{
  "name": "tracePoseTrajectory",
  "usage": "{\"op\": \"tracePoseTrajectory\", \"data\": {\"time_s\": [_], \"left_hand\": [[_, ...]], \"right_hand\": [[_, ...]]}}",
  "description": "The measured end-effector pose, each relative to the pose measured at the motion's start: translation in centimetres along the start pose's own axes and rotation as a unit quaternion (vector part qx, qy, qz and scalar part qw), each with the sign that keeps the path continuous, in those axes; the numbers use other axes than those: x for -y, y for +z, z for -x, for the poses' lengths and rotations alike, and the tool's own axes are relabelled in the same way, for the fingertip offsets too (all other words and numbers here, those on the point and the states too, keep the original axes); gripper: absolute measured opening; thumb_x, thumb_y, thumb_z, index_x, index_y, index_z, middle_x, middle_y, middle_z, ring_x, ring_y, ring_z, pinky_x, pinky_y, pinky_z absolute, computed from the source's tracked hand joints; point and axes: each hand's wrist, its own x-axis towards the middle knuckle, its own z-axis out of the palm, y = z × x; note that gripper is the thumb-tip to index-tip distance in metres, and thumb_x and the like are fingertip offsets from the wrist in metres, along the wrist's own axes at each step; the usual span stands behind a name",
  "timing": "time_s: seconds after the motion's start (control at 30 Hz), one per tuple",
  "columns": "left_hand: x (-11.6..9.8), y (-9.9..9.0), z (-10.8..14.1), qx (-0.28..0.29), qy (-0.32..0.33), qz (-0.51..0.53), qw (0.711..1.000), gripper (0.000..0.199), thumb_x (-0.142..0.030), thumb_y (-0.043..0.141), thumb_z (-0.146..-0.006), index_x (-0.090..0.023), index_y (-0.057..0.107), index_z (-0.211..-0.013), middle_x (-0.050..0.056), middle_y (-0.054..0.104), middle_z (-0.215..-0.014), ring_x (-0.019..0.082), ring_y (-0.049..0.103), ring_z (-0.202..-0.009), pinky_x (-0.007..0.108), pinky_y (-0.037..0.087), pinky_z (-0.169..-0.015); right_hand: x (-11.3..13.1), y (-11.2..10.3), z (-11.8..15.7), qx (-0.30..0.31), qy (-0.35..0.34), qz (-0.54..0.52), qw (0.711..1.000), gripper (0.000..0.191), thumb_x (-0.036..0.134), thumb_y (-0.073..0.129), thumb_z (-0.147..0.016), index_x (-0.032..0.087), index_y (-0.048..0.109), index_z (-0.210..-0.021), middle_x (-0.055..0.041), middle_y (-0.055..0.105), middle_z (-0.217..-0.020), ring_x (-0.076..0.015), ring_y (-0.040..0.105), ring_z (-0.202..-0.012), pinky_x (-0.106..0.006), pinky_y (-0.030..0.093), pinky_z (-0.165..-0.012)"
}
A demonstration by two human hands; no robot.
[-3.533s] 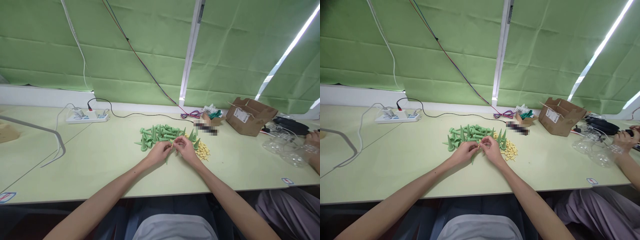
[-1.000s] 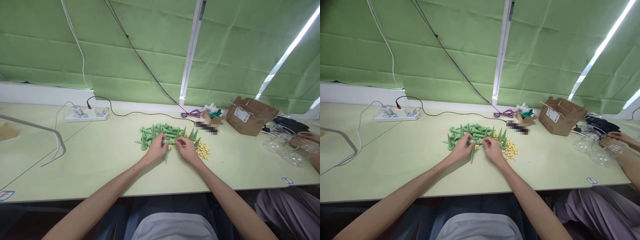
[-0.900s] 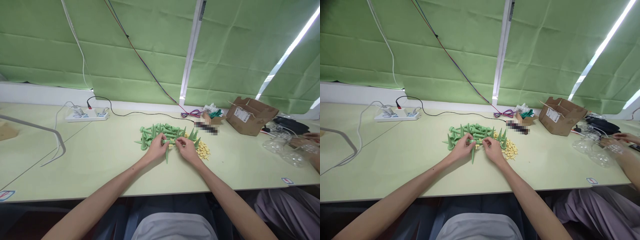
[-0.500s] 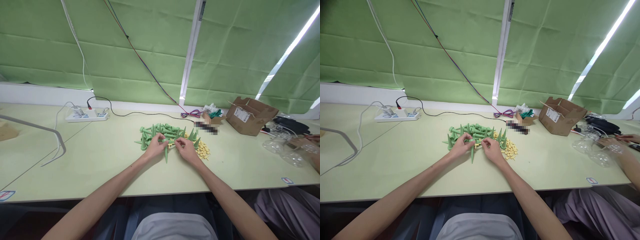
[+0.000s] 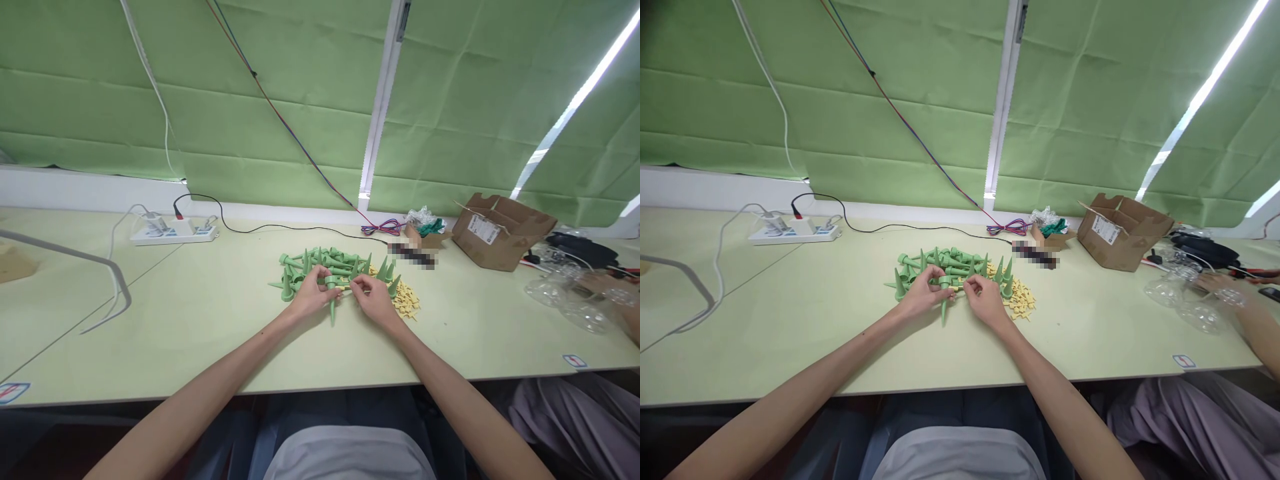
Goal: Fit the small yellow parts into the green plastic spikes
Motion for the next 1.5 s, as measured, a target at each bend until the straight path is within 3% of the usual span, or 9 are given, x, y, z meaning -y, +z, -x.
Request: {"op": "tracePoseTrajectory", "data": {"time_s": [0.43, 0.83, 1.0, 1.5], "left_hand": [[0.33, -0.12, -0.21, 0.002, 0.006, -0.010, 1.000, 0.042, -0.031, 0.074, -0.070, -0.021, 0.041, -0.095, -0.003, 0.056, -0.083, 0.016, 0.069, -0.067, 0.027, 0.047, -0.060], [0.24, -0.07, -0.13, 0.002, 0.008, -0.006, 1.000, 0.044, -0.032, 0.077, -0.068, -0.020, 0.049, -0.100, 0.005, 0.061, -0.103, 0.015, 0.068, -0.069, 0.032, 0.052, -0.067], [0.48, -0.09, -0.23, 0.040, 0.005, 0.016, 0.999, 0.042, -0.033, 0.074, -0.072, -0.020, 0.049, -0.104, 0.002, 0.064, -0.085, 0.018, 0.068, -0.075, 0.034, 0.052, -0.070], [-0.41, -0.06, 0.11, 0.069, -0.002, -0.004, 0.998, 0.037, -0.037, 0.071, -0.075, -0.019, 0.052, -0.101, 0.000, 0.066, -0.066, 0.019, 0.068, -0.070, 0.035, 0.047, -0.072]], "right_hand": [[0.13, 0.10, 0.12, 0.008, 0.001, -0.005, 1.000, 0.025, 0.037, 0.051, -0.087, 0.019, 0.061, -0.074, -0.0019, 0.060, -0.062, -0.0164, 0.055, -0.056, -0.026, 0.044, -0.053], [0.08, 0.31, 0.30, 0.043, -0.005, -0.025, 0.999, 0.025, 0.040, 0.051, -0.089, 0.019, 0.063, -0.080, -0.0046, 0.066, -0.071, -0.0183, 0.060, -0.063, -0.027, 0.047, -0.055], [0.20, 0.35, 0.35, 0.049, -0.006, -0.036, 0.998, 0.025, 0.040, 0.051, -0.089, 0.020, 0.063, -0.081, -0.0045, 0.065, -0.071, -0.0181, 0.060, -0.061, -0.027, 0.046, -0.053], [0.38, 0.32, 0.40, 0.059, 0.000, -0.054, 0.997, 0.018, 0.035, 0.054, -0.088, 0.019, 0.063, -0.085, -0.0050, 0.068, -0.079, -0.0178, 0.063, -0.067, -0.027, 0.048, -0.058]]}}
